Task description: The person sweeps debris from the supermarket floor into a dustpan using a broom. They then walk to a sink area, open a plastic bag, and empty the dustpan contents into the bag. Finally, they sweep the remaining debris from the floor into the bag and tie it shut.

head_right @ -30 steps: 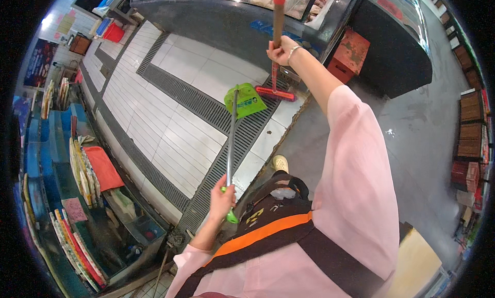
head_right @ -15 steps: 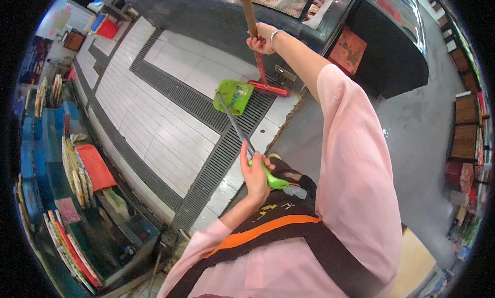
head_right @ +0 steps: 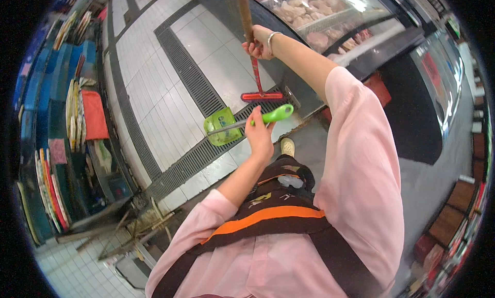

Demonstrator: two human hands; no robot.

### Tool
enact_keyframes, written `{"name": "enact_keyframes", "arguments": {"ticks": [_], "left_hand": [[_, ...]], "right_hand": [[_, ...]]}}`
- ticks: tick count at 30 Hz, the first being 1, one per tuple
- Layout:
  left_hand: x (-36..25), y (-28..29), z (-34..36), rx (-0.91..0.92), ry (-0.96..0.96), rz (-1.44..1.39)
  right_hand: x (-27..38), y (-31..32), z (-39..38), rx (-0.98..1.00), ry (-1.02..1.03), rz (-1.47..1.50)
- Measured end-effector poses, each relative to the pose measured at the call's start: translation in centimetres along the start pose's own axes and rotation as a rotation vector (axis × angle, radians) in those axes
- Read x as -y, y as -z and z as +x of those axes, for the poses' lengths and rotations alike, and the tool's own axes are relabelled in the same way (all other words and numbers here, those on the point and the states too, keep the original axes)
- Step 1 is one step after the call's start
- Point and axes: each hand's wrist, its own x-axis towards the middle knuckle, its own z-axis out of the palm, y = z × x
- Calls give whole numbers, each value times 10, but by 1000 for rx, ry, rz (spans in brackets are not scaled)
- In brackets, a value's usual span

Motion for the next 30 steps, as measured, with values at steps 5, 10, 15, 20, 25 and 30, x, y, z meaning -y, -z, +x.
{"name": "enact_keyframes", "arguments": {"ticks": [5, 10, 15, 20, 25, 30], "left_hand": [[54, -77, 87, -68, -93, 51], [86, -116, 122, -70, -96, 103], [113, -132, 125, 56, -31, 348], [122, -139, 132, 5, -193, 652], [116, -133, 144, -134, -427, 726], [94, -123, 125, -88, -335, 539]], "right_hand": [[29, 71, 46, 101, -88, 315], [41, 123, 50, 143, -33, 329], [47, 151, 11, 179, 97, 229], [51, 181, 9, 116, 272, -574], [35, 155, 19, -273, 592, -1049], [34, 162, 23, -232, 647, -800]]}}
